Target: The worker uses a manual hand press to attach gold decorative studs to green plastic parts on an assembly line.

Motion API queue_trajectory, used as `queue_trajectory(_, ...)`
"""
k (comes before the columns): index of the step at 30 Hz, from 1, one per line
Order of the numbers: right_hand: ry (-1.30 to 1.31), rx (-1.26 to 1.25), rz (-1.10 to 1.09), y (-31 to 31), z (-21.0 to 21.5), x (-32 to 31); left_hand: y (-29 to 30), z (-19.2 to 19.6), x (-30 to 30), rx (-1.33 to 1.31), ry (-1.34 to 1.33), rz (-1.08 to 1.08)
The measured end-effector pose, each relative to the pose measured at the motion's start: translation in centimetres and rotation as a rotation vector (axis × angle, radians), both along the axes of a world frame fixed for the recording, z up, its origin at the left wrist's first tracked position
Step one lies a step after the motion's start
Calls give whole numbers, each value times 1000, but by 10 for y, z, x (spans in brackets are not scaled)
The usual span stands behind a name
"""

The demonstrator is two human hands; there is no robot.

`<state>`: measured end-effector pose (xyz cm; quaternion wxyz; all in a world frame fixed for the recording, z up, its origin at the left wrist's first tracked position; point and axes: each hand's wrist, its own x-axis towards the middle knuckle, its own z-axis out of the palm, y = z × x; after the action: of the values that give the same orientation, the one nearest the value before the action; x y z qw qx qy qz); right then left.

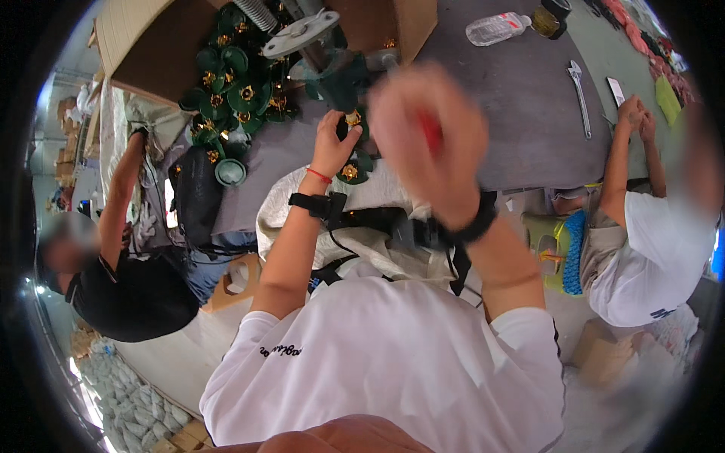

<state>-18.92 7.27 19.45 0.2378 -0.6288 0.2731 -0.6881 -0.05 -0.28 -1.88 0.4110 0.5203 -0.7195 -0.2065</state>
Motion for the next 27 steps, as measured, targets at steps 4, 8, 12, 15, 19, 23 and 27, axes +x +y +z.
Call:
queue_trajectory(4, 448, -127, -247, 57, -132, -20, 1, 7, -3, -98, 32, -52)
queue_trajectory(8, 574, -210, -143, 46, -75, -21, 1, 16, -8, -96, -73, -44)
queue_trajectory(12, 175, -244, -152, -15, 7, 1, -6, 11, -6, -100, -76, 5)
queue_trajectory(15, -132, -24, -112, -93, 77, 27, -2, 17, -7, -30, -42, -20)
queue_trajectory(19, -210, 139, -119, -191, 77, 29, 26, 12, 3, -143, -45, -191)
queue_trajectory(23, -177, 44, -244, -198, 70, 24, 50, 31, 28, 0, 69, -132)
queue_trajectory(27, -125, 41, -286, -189, 74, 32, -9, 12, 68, -122, -41, 242)
